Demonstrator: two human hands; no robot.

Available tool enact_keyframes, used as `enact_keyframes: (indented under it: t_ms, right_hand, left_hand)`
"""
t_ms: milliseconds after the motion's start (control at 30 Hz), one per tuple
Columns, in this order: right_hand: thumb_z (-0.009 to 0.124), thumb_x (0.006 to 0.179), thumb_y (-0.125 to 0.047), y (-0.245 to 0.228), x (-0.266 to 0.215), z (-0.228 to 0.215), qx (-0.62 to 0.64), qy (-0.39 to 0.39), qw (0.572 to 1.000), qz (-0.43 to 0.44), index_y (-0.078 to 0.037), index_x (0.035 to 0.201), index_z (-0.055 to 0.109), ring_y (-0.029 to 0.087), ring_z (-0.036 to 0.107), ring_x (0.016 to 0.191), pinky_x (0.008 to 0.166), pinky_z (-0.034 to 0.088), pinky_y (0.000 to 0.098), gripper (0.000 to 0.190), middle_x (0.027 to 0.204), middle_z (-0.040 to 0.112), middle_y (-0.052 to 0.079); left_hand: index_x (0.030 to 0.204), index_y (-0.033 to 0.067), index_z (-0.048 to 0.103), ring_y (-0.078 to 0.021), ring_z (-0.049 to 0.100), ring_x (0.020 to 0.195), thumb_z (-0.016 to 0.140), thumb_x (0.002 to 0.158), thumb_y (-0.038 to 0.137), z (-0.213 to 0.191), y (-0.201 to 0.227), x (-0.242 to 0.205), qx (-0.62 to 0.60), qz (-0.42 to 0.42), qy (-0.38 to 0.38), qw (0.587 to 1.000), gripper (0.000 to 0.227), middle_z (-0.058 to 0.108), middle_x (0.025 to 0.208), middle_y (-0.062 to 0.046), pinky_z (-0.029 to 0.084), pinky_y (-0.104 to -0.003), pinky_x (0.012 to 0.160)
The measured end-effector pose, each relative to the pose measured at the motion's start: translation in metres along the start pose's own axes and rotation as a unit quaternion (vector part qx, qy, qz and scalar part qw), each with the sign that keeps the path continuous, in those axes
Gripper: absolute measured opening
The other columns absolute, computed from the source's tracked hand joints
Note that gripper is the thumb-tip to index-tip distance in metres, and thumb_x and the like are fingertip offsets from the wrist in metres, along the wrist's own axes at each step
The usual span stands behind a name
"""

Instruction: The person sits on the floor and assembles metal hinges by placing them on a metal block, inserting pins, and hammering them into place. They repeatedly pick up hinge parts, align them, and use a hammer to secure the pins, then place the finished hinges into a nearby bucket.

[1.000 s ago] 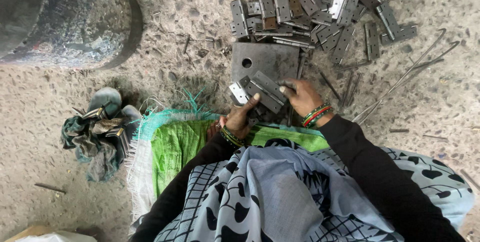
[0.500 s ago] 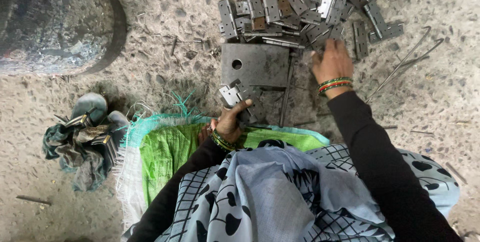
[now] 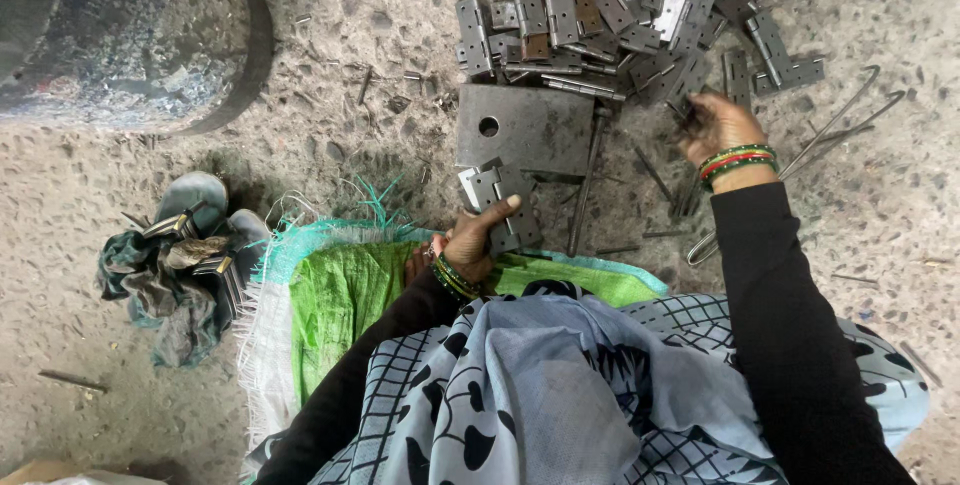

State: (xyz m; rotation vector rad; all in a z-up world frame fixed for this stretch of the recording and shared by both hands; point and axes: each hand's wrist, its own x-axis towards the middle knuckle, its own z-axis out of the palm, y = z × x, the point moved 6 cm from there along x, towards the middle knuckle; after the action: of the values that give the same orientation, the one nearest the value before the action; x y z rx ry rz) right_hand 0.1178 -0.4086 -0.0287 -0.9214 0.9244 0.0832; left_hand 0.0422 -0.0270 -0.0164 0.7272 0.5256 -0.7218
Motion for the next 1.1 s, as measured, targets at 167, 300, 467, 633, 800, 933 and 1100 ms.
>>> enact_keyframes:
  t_ms: [167, 300, 467, 633, 800, 933, 1100]
  right_hand:
    - [0.066, 0.115, -0.03, -0.074, -0.137, 0.099, -0.273, -0.132, 0.794, -0.528, -0.006, 0.145, 0.055, 0.019, 0.071, 0.092, 0.074, 0.064, 0.0337, 0.04, 0.123, 0.066, 0.015]
    - [0.05, 0.119, -0.04, -0.045, -0.182, 0.14, -0.394, -0.005, 0.52, -0.758, -0.023, 0.161, 0.045, 0.023, 0.066, 0.106, 0.072, 0.063, 0.0291, 0.046, 0.125, 0.061, 0.015]
    - [0.066, 0.095, -0.015, 0.073, -0.118, 0.138, -0.808, -0.046, 0.406, -0.425, -0.029, 0.166, 0.044, 0.037, 0.054, 0.107, 0.089, 0.044, 0.0536, 0.076, 0.115, 0.057, 0.02]
    - [0.074, 0.09, -0.025, 0.067, -0.125, 0.136, -0.729, -0.043, 0.414, -0.544, -0.022, 0.149, 0.055, 0.038, 0.053, 0.115, 0.094, 0.043, 0.0524, 0.063, 0.127, 0.058, 0.019]
    - [0.075, 0.089, -0.018, 0.071, -0.129, 0.14, -0.705, -0.09, 0.425, -0.56, -0.007, 0.126, 0.062, 0.034, 0.06, 0.107, 0.092, 0.047, 0.0479, 0.041, 0.111, 0.062, 0.015]
    - [0.074, 0.086, -0.017, 0.068, -0.12, 0.142, -0.681, -0.085, 0.48, -0.546, 0.001, 0.11, 0.059, 0.037, 0.062, 0.089, 0.079, 0.052, 0.0471, 0.034, 0.098, 0.062, 0.019]
    - [0.072, 0.091, -0.023, 0.069, -0.1, 0.137, -0.703, -0.075, 0.597, -0.379, 0.004, 0.112, 0.057, 0.035, 0.063, 0.076, 0.07, 0.051, 0.0475, 0.037, 0.092, 0.063, 0.021]
  left_hand:
    - [0.125, 0.0023, 0.058, -0.0228, 0.07, 0.095, 0.08, 0.086, 0.014, -0.003, -0.003, 0.003, -0.015, 0.027, -0.013, 0.999, 0.046, 0.069, 0.108, -0.009, 0.063, -0.04, 0.08]
    - [0.122, 0.0027, 0.061, -0.0215, 0.07, 0.094, 0.079, 0.086, 0.012, -0.007, -0.004, 0.011, -0.033, 0.047, 0.006, 0.998, 0.041, 0.069, 0.106, -0.007, 0.061, -0.039, 0.082]
    - [0.121, 0.0029, 0.062, -0.0214, 0.07, 0.093, 0.079, 0.085, 0.012, -0.011, -0.003, 0.013, -0.032, 0.051, 0.035, 0.998, 0.041, 0.07, 0.106, -0.007, 0.061, -0.04, 0.081]
    - [0.125, 0.0039, 0.061, -0.022, 0.07, 0.095, 0.078, 0.085, 0.014, -0.005, -0.001, 0.012, -0.046, 0.045, 0.036, 0.997, 0.045, 0.07, 0.108, -0.007, 0.061, -0.041, 0.083]
    - [0.128, 0.0017, 0.059, -0.0252, 0.07, 0.1, 0.078, 0.088, 0.016, 0.0, -0.001, 0.006, -0.054, 0.038, 0.016, 0.998, 0.047, 0.069, 0.112, -0.011, 0.061, -0.044, 0.086]
    - [0.131, 0.0052, 0.057, -0.0241, 0.069, 0.104, 0.078, 0.088, 0.023, 0.0, 0.003, 0.005, -0.03, 0.027, 0.023, 0.999, 0.051, 0.069, 0.115, -0.009, 0.062, -0.043, 0.087]
    - [0.136, 0.0053, 0.051, -0.0266, 0.068, 0.11, 0.076, 0.09, 0.038, 0.001, 0.003, 0.008, -0.055, 0.045, -0.043, 0.997, 0.062, 0.066, 0.122, -0.012, 0.061, -0.045, 0.093]
